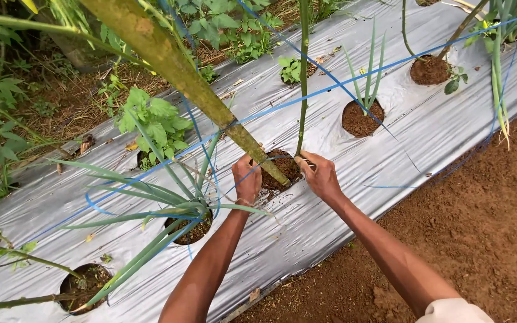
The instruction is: The person gathers soil from the ground using a small wooden tool and then manually places handfuls of that soil into the planting holes of a plastic-covered garden bed to support the base of green onion plants.
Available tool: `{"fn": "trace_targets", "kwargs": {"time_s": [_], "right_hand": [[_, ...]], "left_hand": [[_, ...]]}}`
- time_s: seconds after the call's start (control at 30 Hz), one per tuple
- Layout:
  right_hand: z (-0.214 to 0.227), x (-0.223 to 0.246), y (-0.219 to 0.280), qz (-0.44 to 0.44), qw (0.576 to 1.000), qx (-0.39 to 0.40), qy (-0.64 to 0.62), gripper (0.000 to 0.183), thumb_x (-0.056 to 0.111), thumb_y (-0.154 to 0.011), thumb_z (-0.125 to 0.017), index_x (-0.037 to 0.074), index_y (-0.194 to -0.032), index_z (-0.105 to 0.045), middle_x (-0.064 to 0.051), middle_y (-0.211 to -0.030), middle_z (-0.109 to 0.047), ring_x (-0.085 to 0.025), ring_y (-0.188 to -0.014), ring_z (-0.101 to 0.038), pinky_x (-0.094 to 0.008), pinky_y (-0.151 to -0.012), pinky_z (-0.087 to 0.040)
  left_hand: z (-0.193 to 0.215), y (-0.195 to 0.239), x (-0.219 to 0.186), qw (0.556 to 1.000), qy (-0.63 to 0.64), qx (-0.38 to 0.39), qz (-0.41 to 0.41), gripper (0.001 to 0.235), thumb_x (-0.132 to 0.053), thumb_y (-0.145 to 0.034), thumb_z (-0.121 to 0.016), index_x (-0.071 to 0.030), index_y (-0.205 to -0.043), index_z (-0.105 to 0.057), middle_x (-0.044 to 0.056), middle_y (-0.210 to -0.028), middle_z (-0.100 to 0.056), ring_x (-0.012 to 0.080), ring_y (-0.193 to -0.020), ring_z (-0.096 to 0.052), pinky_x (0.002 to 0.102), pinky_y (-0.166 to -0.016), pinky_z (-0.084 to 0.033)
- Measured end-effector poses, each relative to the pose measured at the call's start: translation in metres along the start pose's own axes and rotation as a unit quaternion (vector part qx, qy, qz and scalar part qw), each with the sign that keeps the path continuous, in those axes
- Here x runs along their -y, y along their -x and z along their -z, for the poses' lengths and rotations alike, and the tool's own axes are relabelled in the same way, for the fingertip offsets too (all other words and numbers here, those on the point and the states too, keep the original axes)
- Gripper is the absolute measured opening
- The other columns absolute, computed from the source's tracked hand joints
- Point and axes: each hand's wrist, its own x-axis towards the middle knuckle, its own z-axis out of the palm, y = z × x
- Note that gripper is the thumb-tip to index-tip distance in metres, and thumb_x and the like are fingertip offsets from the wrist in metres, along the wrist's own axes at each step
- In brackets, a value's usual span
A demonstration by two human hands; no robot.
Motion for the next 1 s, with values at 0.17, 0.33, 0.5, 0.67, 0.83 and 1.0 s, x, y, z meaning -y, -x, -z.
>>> {"fn": "trace_targets", "kwargs": {"time_s": [0.17, 0.33, 0.5, 0.67, 0.83, 1.0], "right_hand": [[-0.022, -0.038, -0.029, -0.037, 0.999, -0.011, 0.005, 0.022, 0.008, -0.104, -0.064, 0.002, -0.123, -0.073, -0.023, -0.102, -0.076, -0.028, -0.082, -0.075, -0.037, -0.072, -0.065], [-0.029, -0.041, -0.04, -0.034, 0.999, -0.033, -0.012, 0.016, 0.012, -0.1, -0.07, 0.008, -0.113, -0.079, -0.016, -0.089, -0.077, -0.025, -0.077, -0.075, -0.036, -0.068, -0.062], [-0.031, -0.038, -0.046, -0.059, 0.996, -0.049, -0.052, 0.017, 0.01, -0.099, -0.071, 0.004, -0.114, -0.077, -0.024, -0.092, -0.076, -0.031, -0.072, -0.075, -0.038, -0.066, -0.064], [-0.03, -0.029, -0.05, -0.081, 0.992, -0.059, -0.071, 0.017, 0.009, -0.097, -0.073, 0.004, -0.113, -0.077, -0.025, -0.094, -0.075, -0.033, -0.07, -0.075, -0.039, -0.064, -0.065], [-0.032, -0.058, -0.059, -0.062, 0.996, -0.05, -0.051, 0.014, 0.004, -0.097, -0.071, 0.004, -0.109, -0.078, -0.023, -0.088, -0.075, -0.032, -0.069, -0.072, -0.04, -0.058, -0.061], [-0.043, -0.127, -0.058, -0.051, 0.998, -0.045, 0.011, 0.017, 0.011, -0.099, -0.069, 0.01, -0.087, -0.081, -0.012, -0.072, -0.072, -0.021, -0.067, -0.07, -0.044, -0.048, -0.044]], "left_hand": [[-0.006, -0.024, 0.02, 0.996, 0.088, 0.002, 0.014, 0.04, 0.005, -0.092, -0.06, -0.003, -0.054, -0.049, 0.011, -0.039, -0.045, 0.0123, -0.035, -0.033, 0.03, -0.044, -0.032], [0.013, -0.03, -0.052, 0.986, 0.13, 0.002, 0.105, 0.021, -0.029, -0.094, -0.077, -0.01, -0.088, -0.077, 0.019, -0.071, -0.071, 0.0282, -0.062, -0.062, 0.036, -0.056, -0.041], [-0.012, -0.028, -0.031, 0.972, 0.217, 0.042, 0.082, 0.041, -0.039, -0.109, -0.057, -0.003, -0.117, -0.073, 0.021, -0.105, -0.074, 0.039, -0.098, -0.072, 0.059, -0.086, -0.059], [-0.093, -0.024, 0.012, 0.932, 0.36, 0.035, 0.034, 0.074, -0.022, -0.099, -0.071, 0.026, -0.143, -0.036, 0.04, -0.12, -0.054, 0.0407, -0.122, -0.054, 0.041, -0.115, -0.049], [-0.114, -0.029, -0.003, 0.923, 0.355, -0.144, 0.031, 0.087, -0.04, -0.07, -0.096, -0.006, -0.139, -0.056, 0.012, -0.104, -0.073, 0.0163, -0.077, -0.071, 0.032, -0.063, -0.066], [-0.096, -0.031, -0.035, 0.952, 0.287, -0.088, 0.05, 0.088, -0.037, -0.072, -0.092, 0.011, -0.136, -0.054, 0.027, -0.1, -0.067, 0.0347, -0.08, -0.069, 0.053, -0.075, -0.058]]}}
